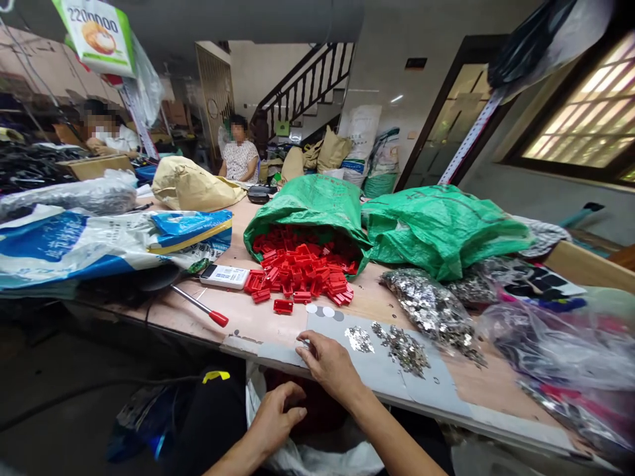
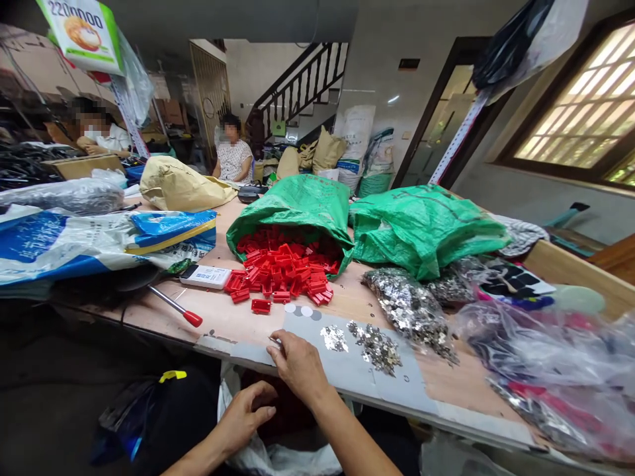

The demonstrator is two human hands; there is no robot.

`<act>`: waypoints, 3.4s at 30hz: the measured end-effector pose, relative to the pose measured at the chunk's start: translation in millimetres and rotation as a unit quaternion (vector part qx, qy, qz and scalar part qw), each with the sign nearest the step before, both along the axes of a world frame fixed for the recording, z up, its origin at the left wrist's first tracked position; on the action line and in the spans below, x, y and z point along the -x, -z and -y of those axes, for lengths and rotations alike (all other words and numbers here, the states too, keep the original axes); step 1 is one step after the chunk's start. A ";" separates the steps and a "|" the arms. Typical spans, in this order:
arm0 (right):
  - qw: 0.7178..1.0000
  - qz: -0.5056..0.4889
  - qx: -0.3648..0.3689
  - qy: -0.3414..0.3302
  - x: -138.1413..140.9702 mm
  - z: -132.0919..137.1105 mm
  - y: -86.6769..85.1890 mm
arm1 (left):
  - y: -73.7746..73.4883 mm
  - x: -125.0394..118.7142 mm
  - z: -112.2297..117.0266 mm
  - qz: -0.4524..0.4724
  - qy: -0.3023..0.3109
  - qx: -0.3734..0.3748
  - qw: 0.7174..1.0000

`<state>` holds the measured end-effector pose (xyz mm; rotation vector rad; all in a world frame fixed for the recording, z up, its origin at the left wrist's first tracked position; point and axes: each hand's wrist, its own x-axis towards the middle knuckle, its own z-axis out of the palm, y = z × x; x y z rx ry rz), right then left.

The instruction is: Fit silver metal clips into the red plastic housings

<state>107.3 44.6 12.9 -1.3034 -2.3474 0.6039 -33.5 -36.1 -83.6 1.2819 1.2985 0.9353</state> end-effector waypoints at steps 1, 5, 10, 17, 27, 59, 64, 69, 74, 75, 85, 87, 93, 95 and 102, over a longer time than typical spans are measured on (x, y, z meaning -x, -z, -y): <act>1.000 0.009 -0.013 -0.001 6.1 -7.6 2.2 | 2.3 -0.4 -0.1 0.000 0.001 0.001 1.000; 0.997 0.047 -0.055 -0.003 29.6 -38.0 9.0 | 12.4 -2.7 -1.4 0.000 0.015 -0.001 1.000; 0.994 0.082 -0.069 -0.014 52.7 -63.1 12.1 | 15.3 -3.2 -3.4 0.002 0.036 -0.014 0.999; 0.992 0.110 -0.065 -0.008 59.8 -74.4 14.1 | 20.1 -3.5 -13.3 0.017 0.075 -0.056 0.995; 0.990 -0.099 0.077 -0.059 -2.1 -3.7 -17.2 | -47.2 -3.7 -6.9 0.477 0.007 0.237 0.847; 0.955 0.215 -0.008 0.202 -150.7 -40.8 -13.3 | -48.7 -18.2 12.1 0.392 0.082 0.341 0.850; 0.955 0.226 0.014 0.192 -149.6 -49.6 -15.0 | -47.8 -17.7 12.3 0.391 0.070 0.336 0.854; 0.954 0.229 0.017 0.193 -150.3 -47.0 -13.1 | -49.0 -19.3 12.5 0.388 0.064 0.340 0.854; 0.954 0.230 0.011 0.190 -152.5 -46.4 -16.2 | -50.6 -19.5 13.5 0.392 0.057 0.341 0.853; 0.954 0.229 0.007 0.191 -152.0 -45.8 -16.9 | -51.1 -19.5 13.8 0.392 0.056 0.340 0.853; 0.956 0.219 -0.031 0.192 -137.5 -14.7 -6.9 | -57.7 -18.2 16.2 0.381 0.040 0.340 0.859; 0.957 0.207 -0.037 0.200 -145.4 -13.7 -9.4 | -58.6 -18.0 16.0 0.382 0.037 0.342 0.858; 0.953 0.204 -0.031 0.223 -158.9 -16.0 -14.5 | -57.6 -18.3 15.0 0.397 0.026 0.330 0.856; 0.953 0.208 -0.025 0.219 -154.8 -15.7 -12.7 | -57.6 -17.9 14.6 0.409 0.022 0.322 0.854; 0.954 0.222 -0.011 0.201 -139.1 -18.7 -8.8 | -63.0 -17.3 13.2 0.413 0.001 0.296 0.861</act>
